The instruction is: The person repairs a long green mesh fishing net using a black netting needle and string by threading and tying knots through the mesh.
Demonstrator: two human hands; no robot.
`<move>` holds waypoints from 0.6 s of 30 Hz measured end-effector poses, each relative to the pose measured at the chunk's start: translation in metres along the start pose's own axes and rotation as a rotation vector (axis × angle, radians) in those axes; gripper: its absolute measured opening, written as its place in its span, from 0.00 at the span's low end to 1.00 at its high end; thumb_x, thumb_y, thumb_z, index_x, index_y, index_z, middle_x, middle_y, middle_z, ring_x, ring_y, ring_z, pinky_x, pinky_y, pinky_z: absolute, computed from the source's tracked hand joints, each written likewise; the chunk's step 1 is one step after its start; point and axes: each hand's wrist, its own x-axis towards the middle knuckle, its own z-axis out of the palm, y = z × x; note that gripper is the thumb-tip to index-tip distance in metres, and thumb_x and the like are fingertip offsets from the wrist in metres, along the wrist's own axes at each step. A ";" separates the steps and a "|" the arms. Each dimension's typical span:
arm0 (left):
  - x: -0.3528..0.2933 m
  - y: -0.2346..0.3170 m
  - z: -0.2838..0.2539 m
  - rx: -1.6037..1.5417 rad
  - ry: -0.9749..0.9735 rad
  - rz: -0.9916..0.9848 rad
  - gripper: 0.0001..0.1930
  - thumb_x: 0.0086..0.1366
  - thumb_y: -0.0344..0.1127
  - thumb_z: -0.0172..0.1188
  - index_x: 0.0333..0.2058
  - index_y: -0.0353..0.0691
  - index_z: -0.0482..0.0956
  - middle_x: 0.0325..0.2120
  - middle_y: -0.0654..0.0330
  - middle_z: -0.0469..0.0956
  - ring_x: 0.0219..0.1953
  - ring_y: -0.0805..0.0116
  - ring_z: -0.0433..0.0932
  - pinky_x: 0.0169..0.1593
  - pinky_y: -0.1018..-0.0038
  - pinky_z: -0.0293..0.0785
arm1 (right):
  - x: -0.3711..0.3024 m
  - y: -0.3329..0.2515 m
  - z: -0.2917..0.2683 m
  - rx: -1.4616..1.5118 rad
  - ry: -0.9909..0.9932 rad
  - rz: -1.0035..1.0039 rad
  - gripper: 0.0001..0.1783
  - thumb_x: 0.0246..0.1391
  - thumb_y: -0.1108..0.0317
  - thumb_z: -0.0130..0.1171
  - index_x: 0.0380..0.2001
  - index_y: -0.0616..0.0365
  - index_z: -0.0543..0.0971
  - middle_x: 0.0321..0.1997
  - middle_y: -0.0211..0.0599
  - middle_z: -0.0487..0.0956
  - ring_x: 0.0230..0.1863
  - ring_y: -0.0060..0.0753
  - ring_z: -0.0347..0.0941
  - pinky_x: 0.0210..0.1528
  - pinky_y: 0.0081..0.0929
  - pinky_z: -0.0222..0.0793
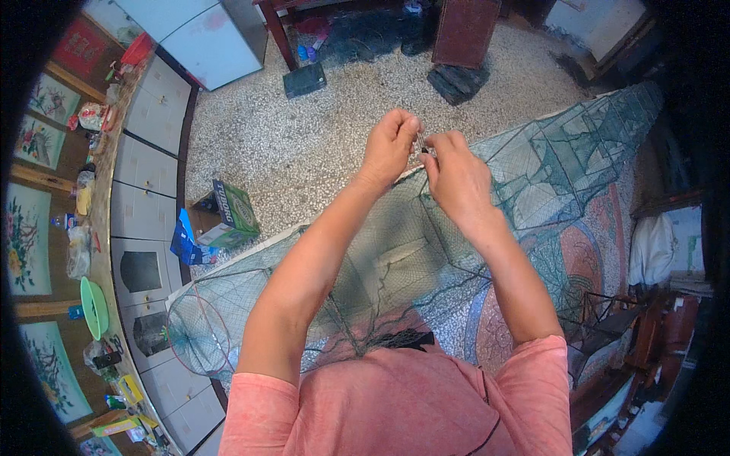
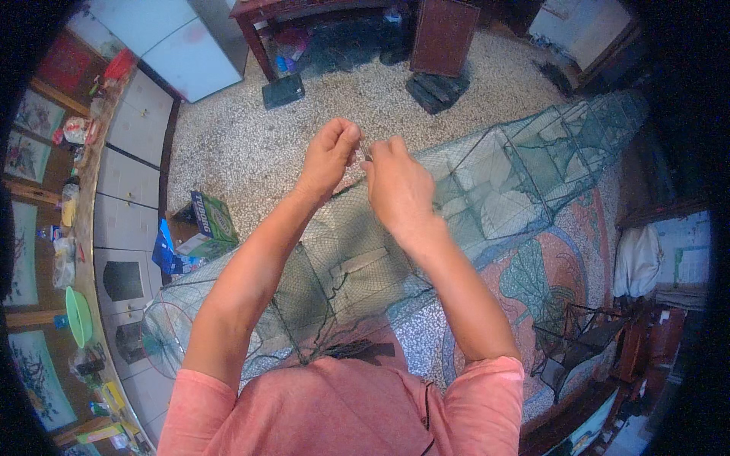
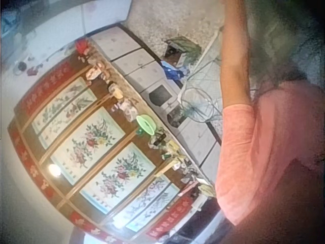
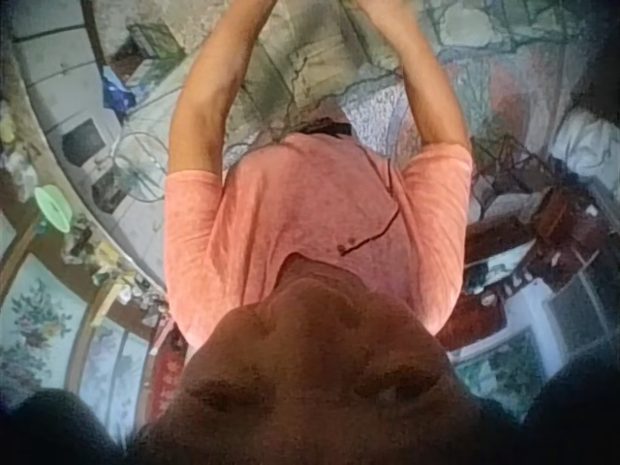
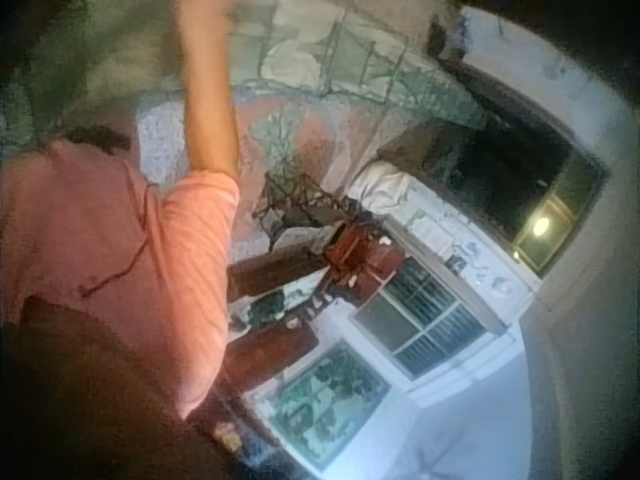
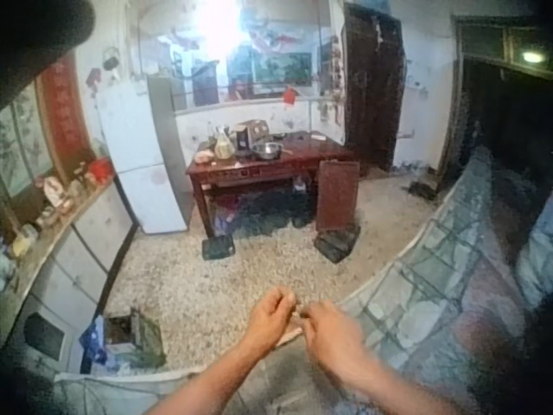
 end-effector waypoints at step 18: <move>-0.011 0.021 -0.008 0.056 -0.522 -0.087 0.14 0.62 0.44 0.58 0.40 0.42 0.78 0.35 0.69 0.76 0.33 0.80 0.69 0.40 0.81 0.65 | 0.087 0.014 -0.101 1.179 0.460 0.084 0.08 0.57 0.67 0.54 0.31 0.62 0.75 0.29 0.43 0.81 0.13 0.11 0.61 0.15 0.10 0.56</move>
